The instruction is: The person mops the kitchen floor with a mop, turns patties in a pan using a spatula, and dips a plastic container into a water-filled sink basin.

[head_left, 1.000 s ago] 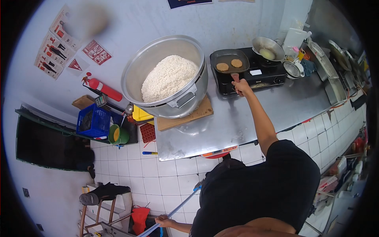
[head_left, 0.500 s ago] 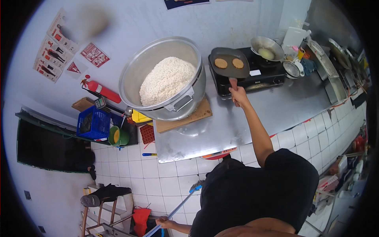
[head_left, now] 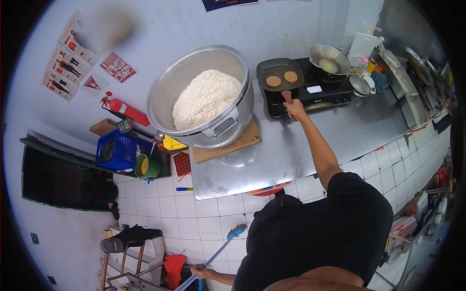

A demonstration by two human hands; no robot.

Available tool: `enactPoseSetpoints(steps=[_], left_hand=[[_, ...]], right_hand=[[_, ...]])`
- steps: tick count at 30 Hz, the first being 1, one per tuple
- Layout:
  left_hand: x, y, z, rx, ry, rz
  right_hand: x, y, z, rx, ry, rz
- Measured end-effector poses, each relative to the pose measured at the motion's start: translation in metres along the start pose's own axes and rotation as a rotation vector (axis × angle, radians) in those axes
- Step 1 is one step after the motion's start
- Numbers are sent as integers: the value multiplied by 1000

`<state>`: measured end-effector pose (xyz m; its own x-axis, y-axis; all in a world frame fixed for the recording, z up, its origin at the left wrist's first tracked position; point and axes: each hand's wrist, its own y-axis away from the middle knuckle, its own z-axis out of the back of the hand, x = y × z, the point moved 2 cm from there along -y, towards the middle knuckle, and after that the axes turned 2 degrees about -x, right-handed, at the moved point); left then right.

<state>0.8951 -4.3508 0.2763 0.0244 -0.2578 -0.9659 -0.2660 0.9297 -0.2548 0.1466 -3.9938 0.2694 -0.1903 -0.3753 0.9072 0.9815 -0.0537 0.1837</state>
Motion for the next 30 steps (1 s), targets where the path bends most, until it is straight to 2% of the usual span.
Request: enactPoseSetpoints(steps=[2, 7, 11, 12, 15, 18, 21, 23, 25, 26, 30], left_hand=[[-3, 0, -1, -72, -43, 17], [-6, 0, 7, 20, 28, -26], [6, 4, 6, -49, -5, 0], [14, 3, 8, -33, 18, 22], [31, 4, 16, -11, 74, 64], [35, 11, 15, -23, 100, 70], [41, 18, 18, -52, 135, 101], [39, 19, 14, -31, 151, 104], [45, 14, 12, -70, 122, 197], [45, 12, 13, 21, 95, 155], [33, 17, 7, 38, 103, 114]], right_hand=[[-7, -14, -4, -1, -9, 10], [-9, -40, -3, -1, -36, -6], [-4, -51, 9, 322, -304, -232], [13, -31, 16, 336, -380, -294], [7, -8, 14, 308, -579, -323], [-13, 17, 14, 386, -764, -320], [-19, 21, 11, 364, -799, -331], [-19, 4, 4, 340, -795, -258], [-17, -9, 3, 269, -759, -195], [-17, -6, 3, 282, -766, -205], [-23, 28, 6, 284, -781, -320]])
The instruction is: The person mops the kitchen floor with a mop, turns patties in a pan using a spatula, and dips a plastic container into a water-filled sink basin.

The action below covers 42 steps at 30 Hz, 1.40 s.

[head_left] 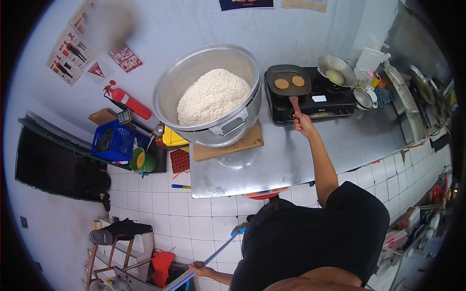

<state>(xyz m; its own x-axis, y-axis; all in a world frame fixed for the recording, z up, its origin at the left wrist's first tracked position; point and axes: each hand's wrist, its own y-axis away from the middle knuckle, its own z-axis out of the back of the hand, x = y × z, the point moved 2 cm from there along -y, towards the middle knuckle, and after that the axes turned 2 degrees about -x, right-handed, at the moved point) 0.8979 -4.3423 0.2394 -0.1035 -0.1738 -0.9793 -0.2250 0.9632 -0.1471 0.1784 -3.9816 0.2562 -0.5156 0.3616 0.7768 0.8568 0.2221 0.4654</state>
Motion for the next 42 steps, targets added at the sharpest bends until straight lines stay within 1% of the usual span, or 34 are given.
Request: enactPoseSetpoints(steps=[3, 5, 6, 7, 8, 9, 11, 12, 13, 14, 17, 18, 19, 20, 21, 22, 23, 24, 25, 26, 27, 28, 29, 30, 31, 32, 33, 35, 37, 38, 39, 40, 41, 42], left_hand=[[-2, 1, -6, 10, -1, 18], [0, -3, -6, 31, -35, 38], [-3, -4, -8, -24, -20, 82], [-3, -5, -12, 2, 2, 60], [-2, -7, -8, 26, 22, 38], [-7, -6, -7, 53, 32, 19], [-9, -5, -7, -30, 27, -2], [-6, -8, -7, -73, 30, 8], [6, -13, -2, -117, 35, 19], [13, -20, 6, 4, 53, 13], [10, -21, -1, 77, 44, -45], [16, -22, -1, 0, 41, 0], [16, -20, -3, -30, 19, 7], [24, -23, 4, -17, 41, 15], [33, -25, 13, -5, 63, 24], [21, -17, 9, -19, 50, 66], [20, -14, 19, 55, -79, -55], [-3, -3, 10, 10, -39, 40], [-10, 2, 17, 74, -146, -100], [-8, 10, 29, -23, -107, -40], [-31, 21, 17, -38, 26, -9], [-53, 29, 19, -47, 73, -18], [-78, 40, 15, -115, 80, -60], [-96, 50, 15, -153, 78, -92], [-111, 62, 18, -173, 81, -129], [-120, 74, 22, -205, 78, -156], [-126, 86, 26, -226, 76, -181], [-121, 85, 33, -266, 6, -196], [-116, 82, 39, -271, -31, -246], [-119, 88, 42, -306, -24, -250], [-121, 93, 48, -342, -10, -251], [-130, 105, 58, -395, 17, -260], [-145, 147, 66, -446, 60, -297], [-142, 154, 74, -490, 59, -304]], right_hand=[[9, -24, 3, 58, -8, 144], [4, -25, 12, -11, 38, 171], [-1, -17, 13, -27, 53, 178], [0, -11, 8, -32, 69, 193], [-5, -1, 11, 6, 49, 141], [1, 0, 8, -12, 44, 134], [-1, 10, 13, -70, 26, 103], [1, 2, 18, -24, 18, 133], [4, -3, 21, -28, 18, 119], [9, -10, 22, -28, 20, 107], [17, -17, 26, 1, -15, 83], [17, -17, 27, 2, -23, 89], [14, -17, 30, 8, -24, 84], [9, -24, 41, 80, -101, 90], [4, -10, 40, 46, -277, 84], [-1, 13, 34, 18, -438, 59], [-9, 24, 37, -36, -511, -14], [-31, 28, 50, -137, -478, 30], [-70, 9, 90, -180, -366, 33], [-86, 35, 69, -315, -269, 45], [-122, 28, 79, -221, -206, 64], [-140, 60, 43, -160, -239, 23], [-174, 61, 48, 173, -253, -144], [-205, 82, 30, 172, -110, -312], [-242, 97, 18, 634, -153, -616], [-276, 133, -2, 633, 438, -269], [-306, 149, -16, 763, 658, -519], [-318, 225, -96, 1220, 1041, -830], [-368, 231, -110, 1867, 1289, -516], [-376, 224, -119, 1978, 1376, -465], [-391, 214, -122, 1958, 1474, -372], [-396, 209, -124, 1841, 1539, -383], [-400, 184, -95, 1751, 1396, -354], [-395, 183, -101, 1644, 1199, -373]])
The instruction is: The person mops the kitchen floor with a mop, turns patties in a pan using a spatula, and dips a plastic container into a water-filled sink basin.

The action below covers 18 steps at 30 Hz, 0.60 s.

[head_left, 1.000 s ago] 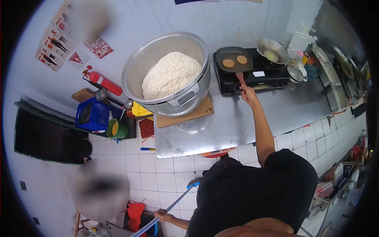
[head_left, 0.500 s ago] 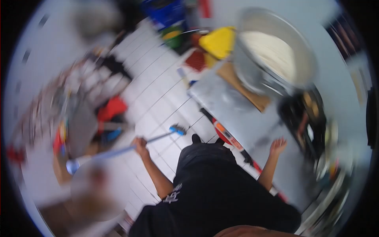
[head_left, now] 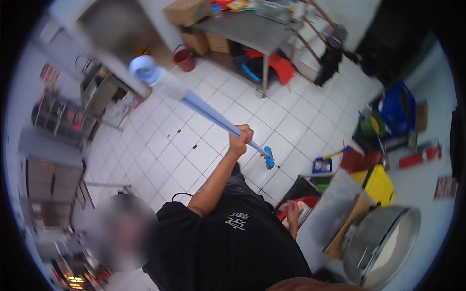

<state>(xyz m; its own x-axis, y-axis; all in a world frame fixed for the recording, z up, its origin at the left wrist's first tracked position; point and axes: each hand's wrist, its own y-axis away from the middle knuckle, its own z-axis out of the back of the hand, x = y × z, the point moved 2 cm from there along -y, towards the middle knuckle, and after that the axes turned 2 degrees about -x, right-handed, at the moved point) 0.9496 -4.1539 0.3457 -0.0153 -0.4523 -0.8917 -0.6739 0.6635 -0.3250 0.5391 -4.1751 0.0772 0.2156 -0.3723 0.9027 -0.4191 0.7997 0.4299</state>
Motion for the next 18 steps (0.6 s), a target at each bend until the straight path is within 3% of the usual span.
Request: enactPoseSetpoints(steps=[3, 7, 12, 18], left_hand=[[-4, 13, 54, -118, 25, -7], [-34, 18, 147, -236, 39, -26], [-96, 13, 257, -385, -118, -6], [-166, 19, 385, -487, -228, -26]], right_hand=[[-96, -20, 47, -87, 36, -361], [-108, -39, 33, -54, 211, -568], [-57, -120, -65, 130, 436, -545], [21, -217, -243, 368, 622, -339]])
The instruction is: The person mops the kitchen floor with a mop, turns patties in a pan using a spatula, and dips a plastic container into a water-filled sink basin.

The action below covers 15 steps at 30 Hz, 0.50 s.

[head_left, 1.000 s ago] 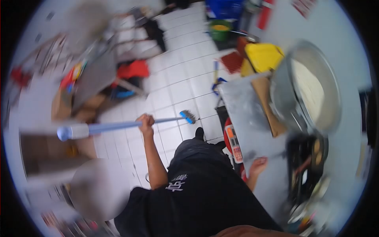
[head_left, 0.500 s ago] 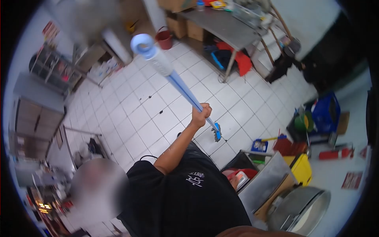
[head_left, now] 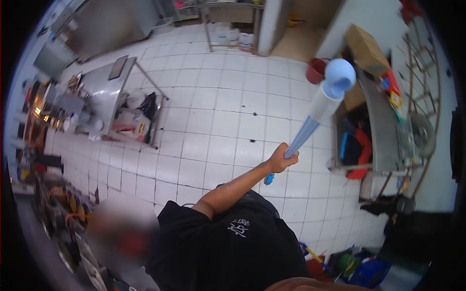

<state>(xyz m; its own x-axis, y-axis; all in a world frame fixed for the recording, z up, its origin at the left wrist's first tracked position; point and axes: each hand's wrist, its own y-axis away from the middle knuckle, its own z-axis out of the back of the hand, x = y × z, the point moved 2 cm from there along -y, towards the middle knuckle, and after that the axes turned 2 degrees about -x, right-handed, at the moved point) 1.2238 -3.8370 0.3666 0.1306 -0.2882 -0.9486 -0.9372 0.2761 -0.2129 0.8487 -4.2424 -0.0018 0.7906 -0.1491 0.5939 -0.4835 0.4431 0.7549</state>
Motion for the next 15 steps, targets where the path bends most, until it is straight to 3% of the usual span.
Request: enactPoseSetpoints(steps=[4, 7, 12, 15], left_hand=[[-6, -19, 85, -214, -139, -118], [7, -31, 153, -424, -201, -232], [-29, -53, 257, -636, -339, -279], [-52, -70, 299, -806, -379, -341]], right_hand=[[87, -63, -37, 72, 137, 99], [118, -116, -58, 107, 238, 139], [178, -173, -91, 206, 549, 360], [274, -227, -154, 123, 266, 6]])
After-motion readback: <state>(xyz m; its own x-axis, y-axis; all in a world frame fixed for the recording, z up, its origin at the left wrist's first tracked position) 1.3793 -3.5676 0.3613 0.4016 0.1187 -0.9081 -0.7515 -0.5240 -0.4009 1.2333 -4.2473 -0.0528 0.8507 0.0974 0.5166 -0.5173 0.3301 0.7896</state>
